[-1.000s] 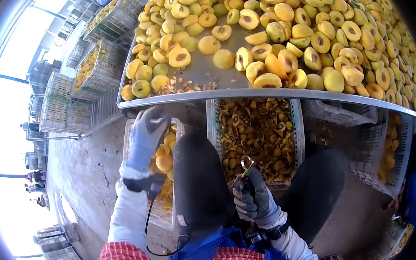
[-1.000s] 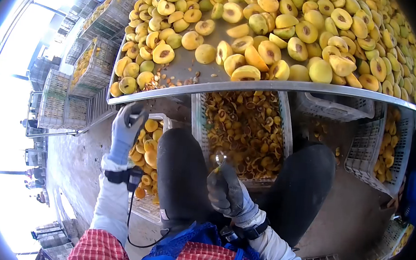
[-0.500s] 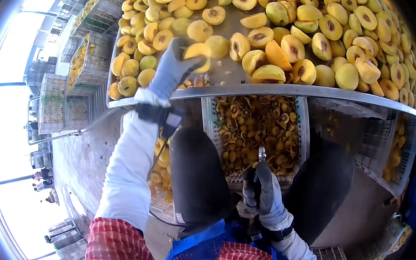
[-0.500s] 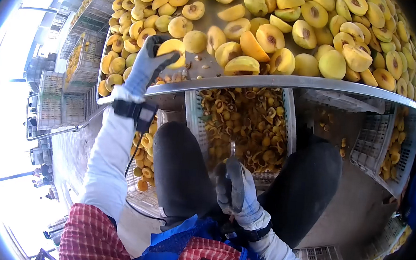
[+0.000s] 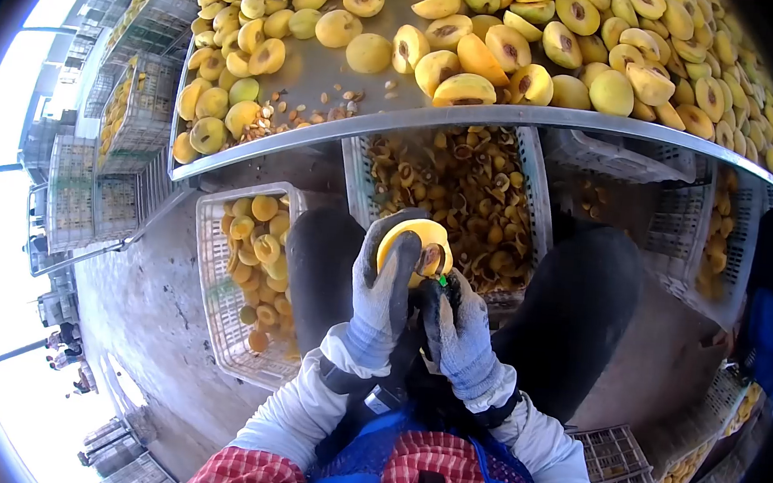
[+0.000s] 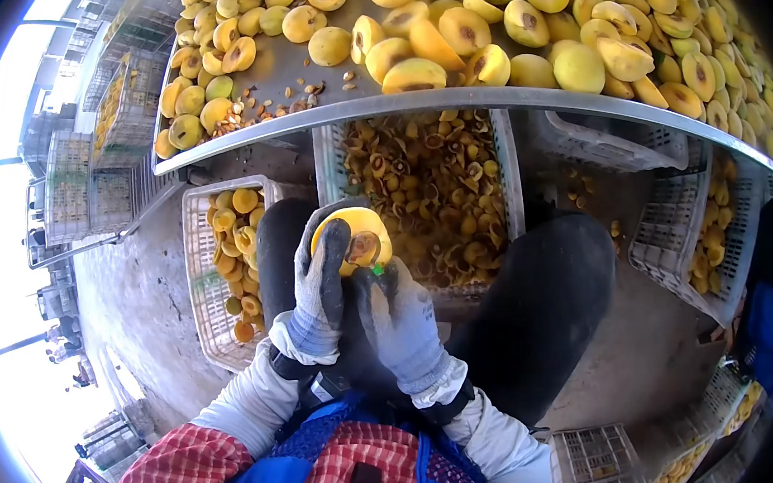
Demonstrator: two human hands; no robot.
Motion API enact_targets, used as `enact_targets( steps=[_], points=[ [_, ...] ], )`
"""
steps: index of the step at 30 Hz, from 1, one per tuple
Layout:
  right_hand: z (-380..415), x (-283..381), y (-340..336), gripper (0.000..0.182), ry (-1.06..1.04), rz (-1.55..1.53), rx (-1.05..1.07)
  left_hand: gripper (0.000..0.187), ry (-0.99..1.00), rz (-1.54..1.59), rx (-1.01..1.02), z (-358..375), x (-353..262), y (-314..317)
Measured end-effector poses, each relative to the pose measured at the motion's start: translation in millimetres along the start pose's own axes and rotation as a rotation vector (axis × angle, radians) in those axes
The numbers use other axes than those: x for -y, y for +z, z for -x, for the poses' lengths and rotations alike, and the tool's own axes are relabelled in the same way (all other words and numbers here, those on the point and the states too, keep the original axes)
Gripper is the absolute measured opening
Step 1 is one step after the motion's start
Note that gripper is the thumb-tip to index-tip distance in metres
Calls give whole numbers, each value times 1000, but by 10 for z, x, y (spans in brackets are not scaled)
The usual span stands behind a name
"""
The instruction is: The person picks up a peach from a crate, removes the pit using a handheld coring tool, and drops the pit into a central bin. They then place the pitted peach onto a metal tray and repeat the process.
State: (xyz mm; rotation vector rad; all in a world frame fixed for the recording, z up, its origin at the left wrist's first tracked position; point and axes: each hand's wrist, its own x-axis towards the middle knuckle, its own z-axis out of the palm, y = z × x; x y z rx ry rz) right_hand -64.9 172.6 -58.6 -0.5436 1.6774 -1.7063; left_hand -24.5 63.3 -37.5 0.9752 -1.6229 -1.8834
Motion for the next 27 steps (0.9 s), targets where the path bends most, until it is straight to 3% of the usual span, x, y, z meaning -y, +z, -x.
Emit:
enact_targets(
  steps=[5,7,9,11,12,15,17,18,19,21,22,25,27],
  points=[
    [149,-117,52,28,-60,-25,35,26,40,-85,26,75,58,-58],
    [252,-261,86,31,26,-56,41,24,28,-40,54,100,103,-72],
    [271,-139,78,37,235,-280,97,23,3,38,113,103,174,-112],
    [275,114,-10,42,563,-700,197,22,42,-20,181,104,188,-146],
    [268,198,10,48,573,-689,200,28,76,-58,209,106,261,-207],
    [317,49,-67,36,659,-852,315,30,181,-163,209,134,305,-225],
    [330,62,-49,40,629,-688,313,31,179,-274,228,130,282,-228],
    [336,31,-45,43,643,-797,377,32,177,-330,237,128,274,-234],
    [342,-1,-42,45,663,-901,443,30,125,-271,256,128,279,-242],
    [317,-120,-38,49,741,-1496,709,26,22,-153,287,129,279,-270],
    [359,-132,-1,52,830,-1553,640,27,-41,-69,295,130,256,-272],
    [340,-145,30,51,786,-1748,730,31,-234,184,319,171,180,-224],
    [333,-135,49,50,796,-1769,746,29,-193,175,268,189,220,-237]
  ],
)
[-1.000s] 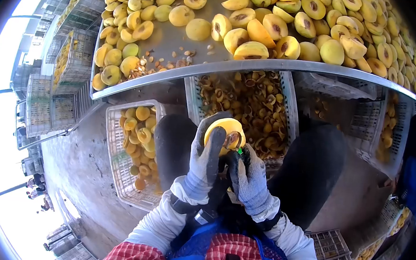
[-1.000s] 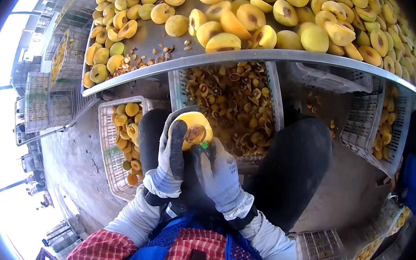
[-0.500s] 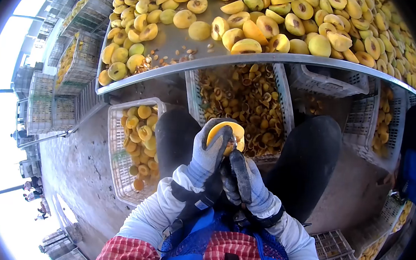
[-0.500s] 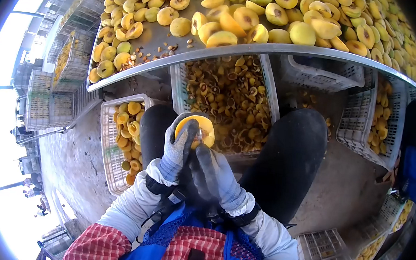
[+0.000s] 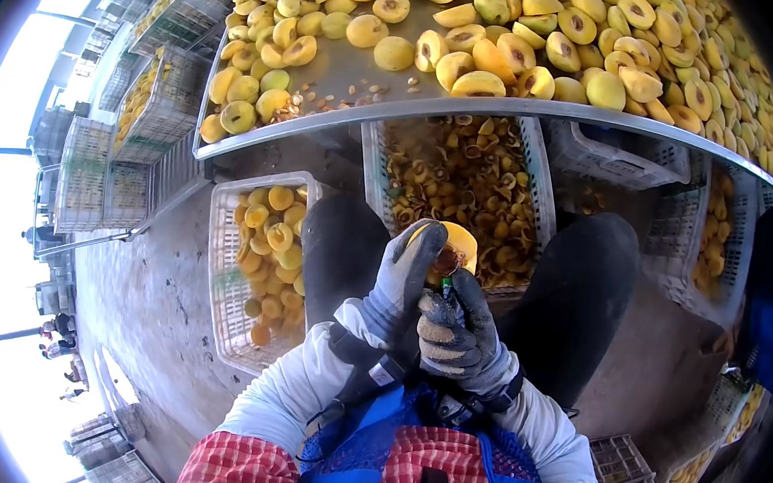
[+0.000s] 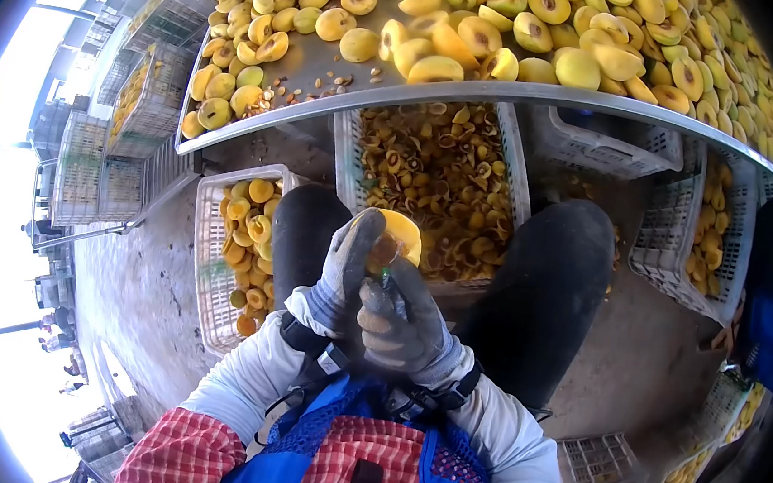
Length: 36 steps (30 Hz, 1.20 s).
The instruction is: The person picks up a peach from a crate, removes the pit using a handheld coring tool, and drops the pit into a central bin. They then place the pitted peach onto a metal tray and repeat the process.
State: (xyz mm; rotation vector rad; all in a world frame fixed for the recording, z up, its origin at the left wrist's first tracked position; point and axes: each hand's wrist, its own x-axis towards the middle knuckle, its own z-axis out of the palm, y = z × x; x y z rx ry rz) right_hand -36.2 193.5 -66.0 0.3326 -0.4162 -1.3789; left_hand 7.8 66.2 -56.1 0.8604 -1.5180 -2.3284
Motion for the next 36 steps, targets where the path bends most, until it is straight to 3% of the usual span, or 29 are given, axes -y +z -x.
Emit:
enact_targets(
  steps=[2,5,6,8,11,14,16,17,18,20,21,22,24,26,27,28,30,34,36],
  points=[
    [-26,-14,-17,50,11,-30,-9,28,8,-24,-36,4,0,-43],
    [-37,31,-50,50,62,88,-114,25,196,-434,3,-18,-197,-138],
    [-49,26,-46,50,81,17,-88,24,364,-644,5,-61,-262,-168],
    [-98,9,35,49,117,-115,-32,26,339,-624,38,-102,-241,-212],
    [-104,-60,58,50,46,-72,5,32,25,1,-22,-40,36,-154],
    [-81,-29,84,52,-32,91,115,36,-76,450,-245,8,104,-93],
    [-55,36,26,51,-65,49,86,44,-44,482,-434,55,101,-273],
    [-51,71,-27,51,-87,53,28,41,114,147,-443,203,-160,-389],
    [-39,83,-94,51,-107,56,-31,41,590,-715,-612,308,-146,-752],
    [-11,111,-99,51,-108,70,-79,44,343,-106,-695,429,-155,-1432],
    [7,124,-82,51,-88,81,-70,44,268,-765,-704,511,-208,-1943],
    [18,133,-73,51,-67,90,-63,44,160,-1068,-695,558,-181,-2352],
    [-11,156,-60,52,-69,193,-166,44,147,-1293,-816,443,-561,-2082],
    [-72,188,-84,51,-66,304,-247,43,357,-1194,-682,38,-965,-1585],
    [-101,206,-76,51,-77,335,-339,36,539,-1242,-560,-284,-1094,-1557],
    [-106,226,-51,51,-90,350,-369,28,581,-1066,-447,-671,-1181,-1615],
    [-74,279,-7,51,-130,372,-432,26,561,-1256,-566,-1335,-1624,-1356],
    [-35,389,-48,49,-325,458,-692,69,30,-1554,-655,-2592,-2015,-1731],
    [-48,448,-44,47,-382,473,-734,86,-36,-1750,-775,-3040,-1790,-2085]
  ],
)
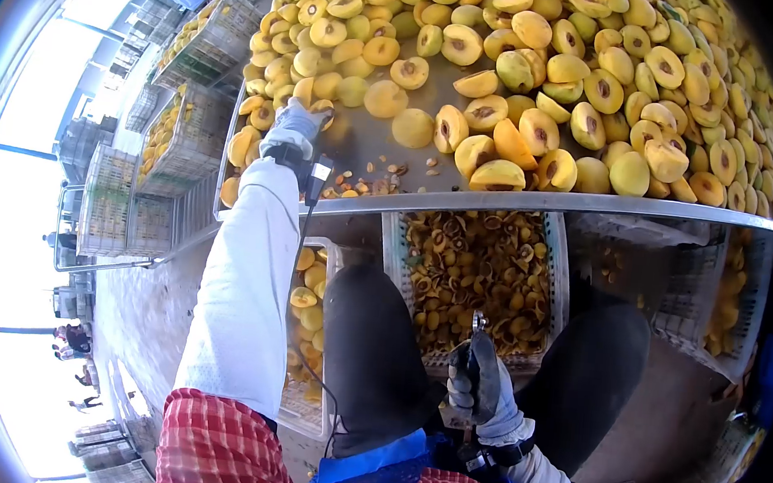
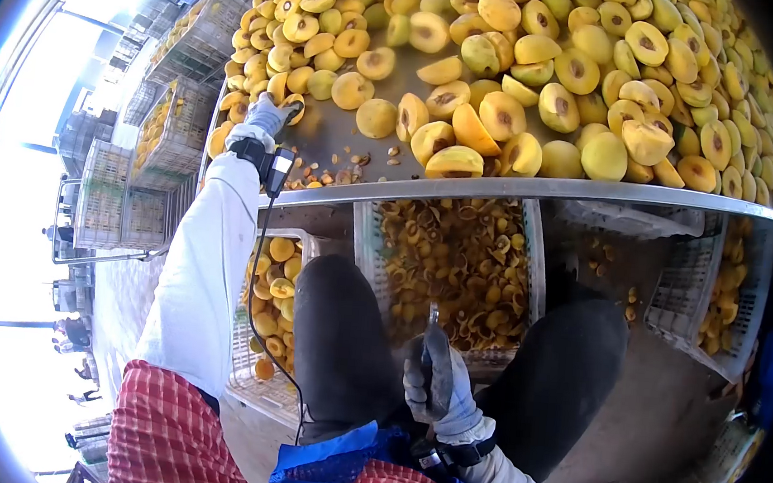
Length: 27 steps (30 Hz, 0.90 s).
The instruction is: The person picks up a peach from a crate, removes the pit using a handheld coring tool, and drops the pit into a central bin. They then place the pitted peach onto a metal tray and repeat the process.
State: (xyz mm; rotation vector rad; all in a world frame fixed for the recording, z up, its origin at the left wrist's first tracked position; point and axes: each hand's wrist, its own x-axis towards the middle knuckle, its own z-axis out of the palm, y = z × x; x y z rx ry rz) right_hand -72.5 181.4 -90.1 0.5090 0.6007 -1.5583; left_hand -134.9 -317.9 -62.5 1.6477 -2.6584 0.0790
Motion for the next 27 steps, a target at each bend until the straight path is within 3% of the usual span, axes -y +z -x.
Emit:
enact_targets(
  steps=[1,4,5,6,8,10,12,15,16,18,22,26,27],
  points=[
    [-2,25,28,47,-22,17,-5,77,-7,25,-30,-119,-7,169],
    [-1,55,103,46,-43,59,-32,66,373,819,-8,-875,617,1210],
    [-1,69,124,46,-46,74,-42,63,158,1130,363,-145,274,501],
    [3,85,135,45,-52,97,-44,58,95,1183,462,334,39,42],
    [13,117,163,44,-62,146,-47,56,228,1029,445,652,-43,-147],
    [36,167,237,39,-195,195,-13,56,518,1240,285,1429,-225,-358],
    [49,171,310,34,-379,347,12,63,494,1140,384,2186,-329,-588],
    [36,194,428,20,-781,991,0,53,319,1451,740,3016,-368,-580],
    [45,160,437,18,-803,1108,-38,48,262,1517,824,3186,-373,-529],
    [56,69,415,19,-880,1144,-91,45,247,1577,739,3442,-411,-398],
    [105,-23,380,22,-790,1076,-92,39,46,1760,646,3757,-534,-345],
    [128,-141,275,21,-798,1115,-57,35,18,1689,433,3897,-576,-337],
    [136,-175,241,20,-788,1113,-33,30,-34,1754,503,3916,-537,-355]
  ],
)
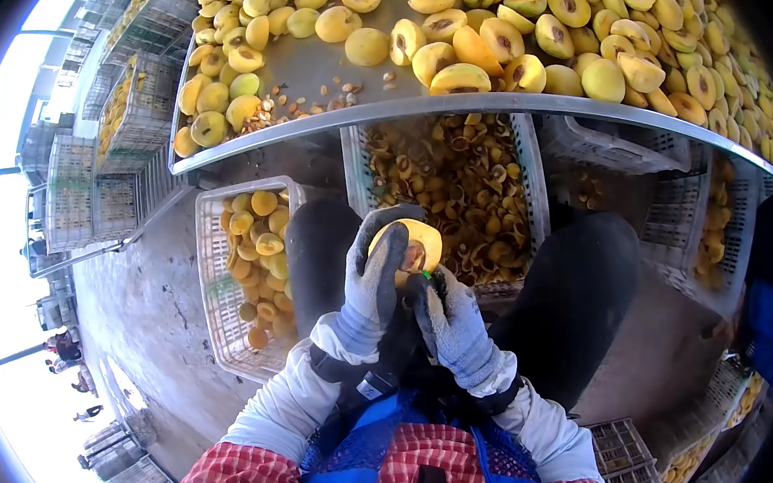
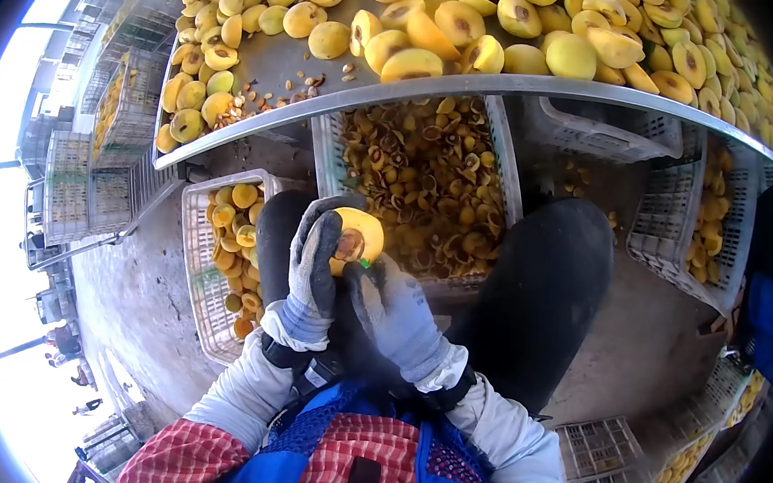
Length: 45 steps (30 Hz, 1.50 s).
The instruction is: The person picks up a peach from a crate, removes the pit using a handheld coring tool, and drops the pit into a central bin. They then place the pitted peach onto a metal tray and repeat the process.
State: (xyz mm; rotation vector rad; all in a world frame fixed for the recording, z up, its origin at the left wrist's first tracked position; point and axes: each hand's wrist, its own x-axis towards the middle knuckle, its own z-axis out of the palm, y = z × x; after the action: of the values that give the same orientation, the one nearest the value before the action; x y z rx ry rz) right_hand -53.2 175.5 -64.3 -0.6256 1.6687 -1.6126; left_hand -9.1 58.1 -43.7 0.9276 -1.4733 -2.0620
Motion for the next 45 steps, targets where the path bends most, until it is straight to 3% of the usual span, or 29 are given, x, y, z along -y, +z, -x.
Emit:
enact_targets(
  steps=[2,5,7,10,13,14,17,18,19,21,24,27,30,33,34,35,37,38,40,41,42,43,44,45],
  points=[
    [58,35,-7,17,-76,49,15,29,6,-80,38,27,-25,-22],
    [100,24,50,19,23,-241,37,26,42,-104,105,38,-29,-25],
    [161,98,-59,25,243,-431,217,24,81,-116,138,50,-14,-35],
    [171,203,-59,46,409,-633,285,22,149,-177,146,26,101,-54],
    [177,140,-66,55,684,-1013,348,32,341,-555,180,2,94,-82],
    [183,82,-80,55,807,-1175,384,33,514,-658,268,-67,78,-108],
    [208,-57,-114,55,776,-1458,551,36,424,-659,425,-146,-6,-78],
    [215,-48,-100,55,758,-1530,584,29,310,-429,445,-143,7,-40],
    [205,-35,-80,55,732,-1601,618,30,66,-84,434,-83,29,24],
    [195,-46,-50,56,702,-1722,685,32,-199,196,380,5,11,68],
    [201,-113,-35,56,717,-1796,732,33,-248,339,286,81,120,44],
    [202,-120,-20,56,773,-1737,714,35,-84,62,258,135,149,-21],
    [216,-164,27,54,767,-1651,726,28,-243,323,126,227,97,-61],
    [242,-183,47,52,657,-1539,720,26,-476,737,-135,288,-80,-10],
    [224,-189,21,52,601,-1532,722,27,-73,214,-133,318,171,-169],
    [196,-193,5,52,543,-1523,728,26,111,-51,-152,307,203,-289],
    [226,-147,-23,52,586,-1570,719,25,61,145,-237,261,101,-668],
    [238,-128,-30,52,566,-1585,756,24,97,78,-260,214,88,-958],
    [217,-170,-63,51,510,-1616,816,52,455,-982,-417,6,116,-1898],
    [200,-205,-67,51,558,-1648,808,58,193,-825,-441,-135,32,-2188],
    [170,-229,-65,51,595,-1675,795,61,92,-1097,-462,-226,-16,-2342],
    [158,-231,-53,51,638,-1707,777,64,-19,-1370,-483,-304,-41,-2397],
    [169,-182,-32,51,591,-1697,831,59,276,-1290,-450,-365,-238,-1883],
    [131,-139,-33,50,529,-1611,862,55,438,-1192,-380,-450,-370,-1395]
  ],
)
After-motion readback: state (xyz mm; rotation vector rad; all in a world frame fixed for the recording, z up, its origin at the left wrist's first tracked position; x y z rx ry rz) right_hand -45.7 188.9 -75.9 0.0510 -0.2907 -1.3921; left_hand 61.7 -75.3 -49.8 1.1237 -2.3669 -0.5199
